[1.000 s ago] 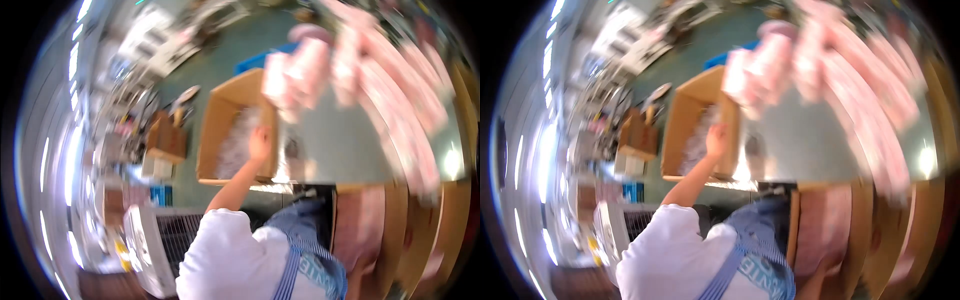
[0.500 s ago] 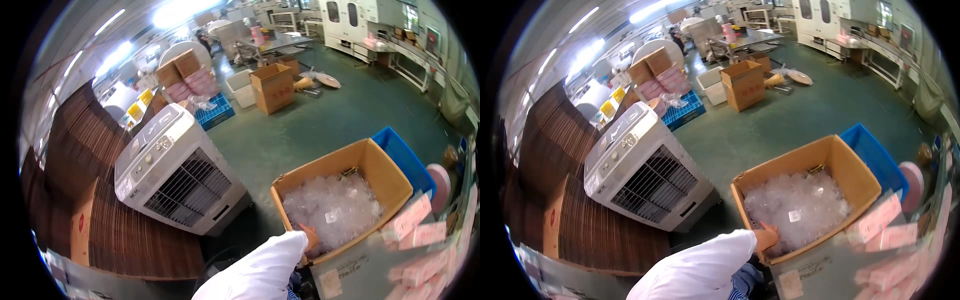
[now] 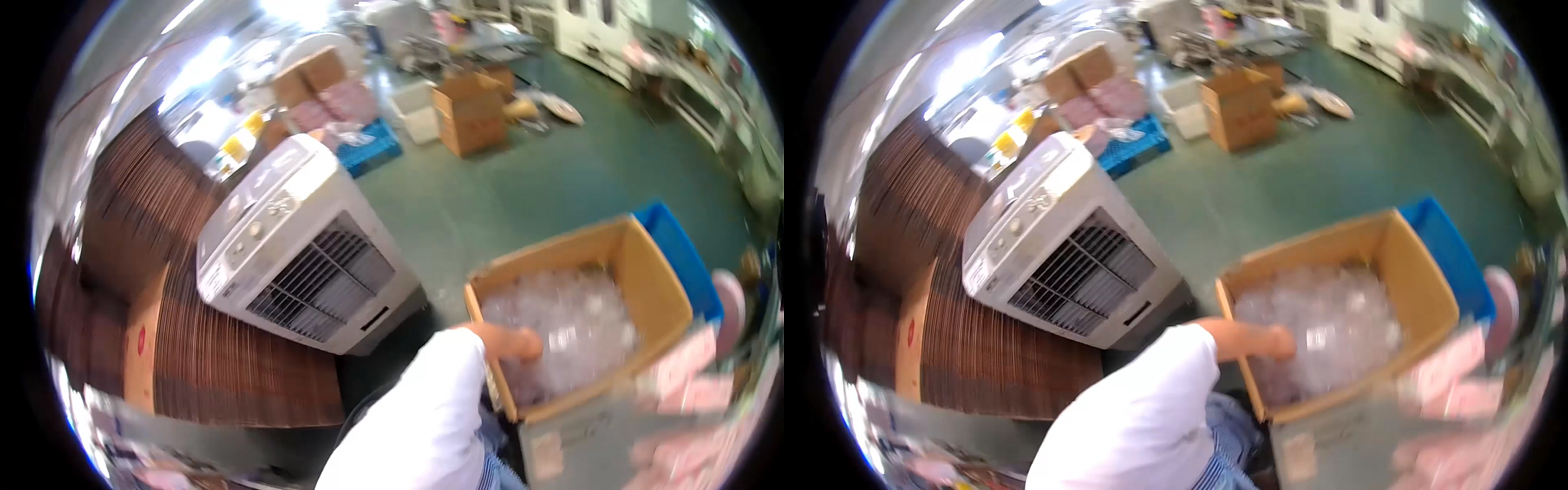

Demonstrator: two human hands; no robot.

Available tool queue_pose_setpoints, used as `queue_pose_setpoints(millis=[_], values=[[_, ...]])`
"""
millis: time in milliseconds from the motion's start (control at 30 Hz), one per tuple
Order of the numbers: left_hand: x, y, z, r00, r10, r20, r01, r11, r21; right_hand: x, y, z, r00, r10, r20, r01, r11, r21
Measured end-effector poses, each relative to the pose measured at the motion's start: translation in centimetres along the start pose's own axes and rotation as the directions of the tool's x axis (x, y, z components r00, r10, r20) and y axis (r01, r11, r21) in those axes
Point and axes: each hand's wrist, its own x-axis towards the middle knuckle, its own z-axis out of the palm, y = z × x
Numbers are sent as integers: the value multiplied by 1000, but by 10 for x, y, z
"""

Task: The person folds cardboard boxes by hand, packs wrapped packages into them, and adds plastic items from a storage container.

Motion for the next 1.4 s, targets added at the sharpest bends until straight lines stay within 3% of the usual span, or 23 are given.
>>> queue_pose_setpoints(millis=[33,100,133,167,200,267,333,433,467,533,733,767,800,867,900,933,967,1033,1100,1233,1300,1333,1400], values=[[-44,17,-63,992,-122,22,123,990,-63,-24,25,-14,997,62,-50,-61,998,7],[-83,16,-105,960,-150,-236,76,952,-297,-88,74,-43,967,194,-164,-193,981,23],[-78,3,-99,957,-164,-241,-56,710,-702,-122,95,-49,942,252,-222,-248,968,47],[-111,21,-142,944,-201,-262,-107,564,-819,-157,117,-54,913,294,-284,-285,956,72],[-117,34,-150,960,-116,-256,-231,195,-953,-187,137,-54,887,309,-342,-294,951,97],[-146,83,-174,976,-20,-216,-215,42,-976,-239,163,-52,836,266,-480,-244,964,110],[-150,150,-180,956,220,-194,-209,45,-977,-232,13,-110,773,388,-503,-332,922,201],[-186,267,-154,830,551,-88,-148,66,-987,-253,-29,-125,790,296,-537,134,771,622],[-195,304,-141,772,635,-38,-108,72,-992,-259,-48,-130,711,148,-687,244,865,439],[-200,359,-119,654,752,75,-83,169,-982,-262,-76,-143,634,247,-733,347,756,555],[-241,456,-47,709,634,309,137,306,-942,-357,19,-127,546,611,-573,-31,698,715],[-234,452,-47,711,640,290,107,309,-945,-355,21,-129,595,496,-632,-212,856,472],[-238,458,-37,703,644,301,104,325,-940,-365,28,-128,582,508,-636,-212,849,484],[-246,465,-23,643,732,226,-132,397,-908,-375,27,-130,346,3,-938,-313,943,-112],[-254,469,-21,640,732,234,-180,438,-881,-372,23,-129,334,18,-942,-319,943,-96],[-259,472,-17,635,733,245,-180,449,-875,-369,19,-129,389,321,-864,-130,947,294],[-263,474,-14,610,754,242,-208,448,-869,-368,18,-130,494,546,-677,40,763,645],[-262,479,-11,586,776,233,-240,441,-865,-366,25,-129,495,572,-654,72,723,687],[-258,477,-10,673,633,382,85,447,-890,-362,29,-127,513,592,-622,98,679,728],[-238,476,-11,702,644,304,51,380,-923,-358,47,-114,552,566,-612,150,655,741],[-234,476,-20,741,640,203,-61,366,-929,-356,47,-115,587,544,-599,156,650,743],[-223,471,-19,750,635,186,-63,348,-935,-353,45,-117,588,582,-562,37,675,737],[-203,461,-30,695,718,-37,-501,446,-742,-342,47,-124,602,588,-540,-71,714,697]])
